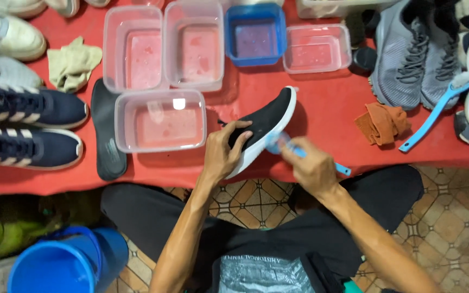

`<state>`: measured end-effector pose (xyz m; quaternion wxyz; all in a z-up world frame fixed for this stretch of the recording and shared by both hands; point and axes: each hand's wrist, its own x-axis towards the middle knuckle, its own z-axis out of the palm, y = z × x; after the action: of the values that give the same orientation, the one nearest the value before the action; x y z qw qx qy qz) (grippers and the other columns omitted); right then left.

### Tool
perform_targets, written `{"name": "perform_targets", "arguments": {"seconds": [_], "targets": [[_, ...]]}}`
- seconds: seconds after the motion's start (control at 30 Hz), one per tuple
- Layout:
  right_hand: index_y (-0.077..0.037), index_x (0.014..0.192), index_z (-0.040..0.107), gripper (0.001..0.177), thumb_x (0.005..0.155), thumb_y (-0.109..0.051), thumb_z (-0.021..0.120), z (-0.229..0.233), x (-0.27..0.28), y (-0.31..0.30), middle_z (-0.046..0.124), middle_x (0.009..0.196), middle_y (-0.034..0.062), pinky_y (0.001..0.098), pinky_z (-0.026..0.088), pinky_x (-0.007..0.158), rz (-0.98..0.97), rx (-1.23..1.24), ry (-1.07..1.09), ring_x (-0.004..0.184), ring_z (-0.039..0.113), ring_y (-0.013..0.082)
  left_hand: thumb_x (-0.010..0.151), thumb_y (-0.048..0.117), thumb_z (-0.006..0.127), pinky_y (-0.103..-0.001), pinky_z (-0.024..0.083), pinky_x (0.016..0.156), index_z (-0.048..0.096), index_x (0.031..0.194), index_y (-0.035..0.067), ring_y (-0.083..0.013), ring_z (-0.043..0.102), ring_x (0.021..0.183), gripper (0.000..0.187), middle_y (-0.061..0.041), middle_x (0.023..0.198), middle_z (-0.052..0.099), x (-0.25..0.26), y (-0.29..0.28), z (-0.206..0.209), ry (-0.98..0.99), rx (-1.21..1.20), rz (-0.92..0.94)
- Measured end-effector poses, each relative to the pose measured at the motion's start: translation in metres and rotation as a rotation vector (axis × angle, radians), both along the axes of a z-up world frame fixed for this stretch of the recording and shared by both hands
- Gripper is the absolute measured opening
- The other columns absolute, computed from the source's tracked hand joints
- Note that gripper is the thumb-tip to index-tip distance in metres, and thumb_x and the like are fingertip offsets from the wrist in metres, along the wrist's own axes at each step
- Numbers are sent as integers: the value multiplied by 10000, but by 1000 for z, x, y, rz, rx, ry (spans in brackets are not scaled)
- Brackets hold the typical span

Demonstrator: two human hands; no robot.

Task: The person scrubs a black sneaker with a blue brush, repeatedly dipping the brush into containers of soapy water and cleaning the upper and sole. The person rotates the shoe to access different areas and continues scrubbing throughout the clip.

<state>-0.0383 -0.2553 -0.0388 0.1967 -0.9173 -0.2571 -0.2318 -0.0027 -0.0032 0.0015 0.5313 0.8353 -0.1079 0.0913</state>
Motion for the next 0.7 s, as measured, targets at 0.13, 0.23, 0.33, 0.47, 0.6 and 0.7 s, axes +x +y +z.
{"name": "perform_targets", "arguments": {"seconds": [0.13, 0.23, 0.33, 0.47, 0.6, 0.7], "targets": [[-241, 1070, 777, 283, 913, -62, 626, 38, 11, -6, 658, 963, 25, 360, 575, 670, -65, -64, -15, 811, 711, 256, 959, 237, 679, -433, 574, 637, 743, 1095, 137, -392, 735, 752, 180, -123, 874, 787, -2, -9, 10, -6, 36, -33], [-198, 1054, 741, 259, 901, -67, 579, 66, -10, 21, 618, 919, 9, 330, 549, 590, -189, -99, 6, 663, 658, 221, 971, 219, 674, -438, 570, 654, 724, 1101, 129, -387, 736, 792, 165, -107, 922, 792, -7, -13, 14, -12, 46, -10], [-281, 1112, 723, 326, 919, -61, 580, 48, -14, 18, 610, 832, -6, 299, 506, 524, -92, -219, 43, 631, 631, 175, 980, 212, 665, -421, 574, 641, 728, 1110, 133, -370, 740, 761, 164, -104, 897, 791, -7, -16, 16, -1, 87, -6], [-256, 1256, 708, 381, 971, -113, 498, 30, -33, 26, 591, 906, 30, 280, 501, 471, -179, -189, 101, 631, 605, 173, 985, 215, 661, -382, 561, 605, 737, 1115, 146, -345, 734, 689, 166, -105, 819, 777, -11, -19, 14, -10, 93, 24], [-278, 1300, 696, 410, 952, -104, 567, 23, -12, 1, 590, 997, -10, 302, 534, 536, -322, -200, 1, 766, 662, 177, 986, 228, 663, -406, 559, 600, 735, 1107, 131, -371, 730, 703, 170, -119, 833, 778, -9, -20, 18, -26, 97, 18], [-249, 1153, 711, 286, 1065, -178, 449, 20, -43, 44, 594, 834, 25, 224, 445, 413, -51, -53, 123, 567, 566, 119, 984, 215, 665, -402, 558, 601, 731, 1112, 123, -368, 729, 691, 171, -126, 811, 770, -8, -15, 17, -12, 78, 27]]}}
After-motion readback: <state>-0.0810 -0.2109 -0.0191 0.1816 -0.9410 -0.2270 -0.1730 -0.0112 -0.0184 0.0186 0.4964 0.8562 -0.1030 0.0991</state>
